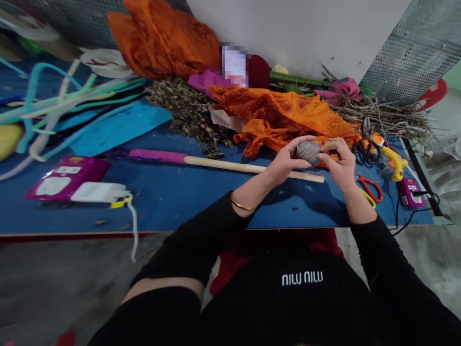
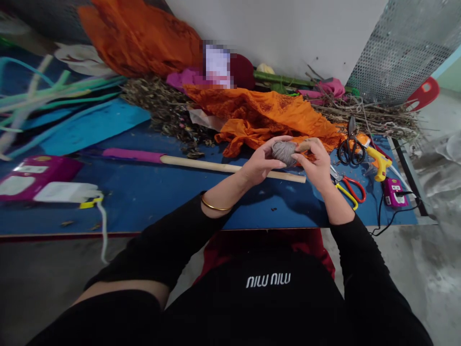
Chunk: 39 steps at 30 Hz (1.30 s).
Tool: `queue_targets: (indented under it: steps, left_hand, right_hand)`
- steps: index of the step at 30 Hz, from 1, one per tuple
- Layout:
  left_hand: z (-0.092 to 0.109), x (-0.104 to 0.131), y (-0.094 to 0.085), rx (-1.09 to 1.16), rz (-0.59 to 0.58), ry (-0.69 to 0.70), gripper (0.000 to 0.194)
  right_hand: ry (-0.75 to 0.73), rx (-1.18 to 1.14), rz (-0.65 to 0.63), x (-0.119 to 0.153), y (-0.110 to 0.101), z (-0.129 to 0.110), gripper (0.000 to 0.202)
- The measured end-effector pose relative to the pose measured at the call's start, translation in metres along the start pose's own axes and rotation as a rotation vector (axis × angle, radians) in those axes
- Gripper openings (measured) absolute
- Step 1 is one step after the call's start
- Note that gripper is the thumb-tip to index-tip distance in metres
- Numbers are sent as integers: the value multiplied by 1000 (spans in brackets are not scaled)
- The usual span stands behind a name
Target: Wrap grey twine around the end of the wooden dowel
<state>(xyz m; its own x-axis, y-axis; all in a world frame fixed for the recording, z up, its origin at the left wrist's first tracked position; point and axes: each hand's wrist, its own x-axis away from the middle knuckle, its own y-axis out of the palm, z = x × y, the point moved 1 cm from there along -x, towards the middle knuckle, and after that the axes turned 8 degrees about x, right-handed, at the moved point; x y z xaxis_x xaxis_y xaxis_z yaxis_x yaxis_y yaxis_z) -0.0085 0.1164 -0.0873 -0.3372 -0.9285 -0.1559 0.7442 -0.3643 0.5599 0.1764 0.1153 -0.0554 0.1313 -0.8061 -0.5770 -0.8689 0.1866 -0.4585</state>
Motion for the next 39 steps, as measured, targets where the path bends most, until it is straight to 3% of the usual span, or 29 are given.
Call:
queue_targets:
  steps: [6, 11, 15, 22, 26, 33, 36, 39]
  left_hand:
    - [-4, -3, -1, -106, 55, 77, 82]
    - [-5, -4, 0, -368, 65, 257, 93]
    - [-1, 0, 5, -467, 32, 301, 93]
    - [-1, -3, 7, -266, 60, 189, 81]
    - [-3, -6, 3, -196, 114, 186, 80]
    - [-8, -7, 0, -340, 153, 283, 77]
    - [-6, -6, 1, -417, 152, 314, 73]
    - [-1, -3, 4, -487, 143, 312, 69]
  right_hand:
    - [103, -150, 31, 1, 2, 13, 33]
    - [141, -155, -208, 5, 12, 16, 72]
    - [163, -178, -218, 7, 16, 16, 66]
    - [171, -397, -181, 6, 17, 22, 65]
    - [152, -291, -177, 5, 13, 21, 60]
    - [27, -77, 20, 5, 4, 13, 49]
    - [11, -55, 19, 6, 5, 12, 45]
    - [46, -89, -44, 6, 9, 14, 57]
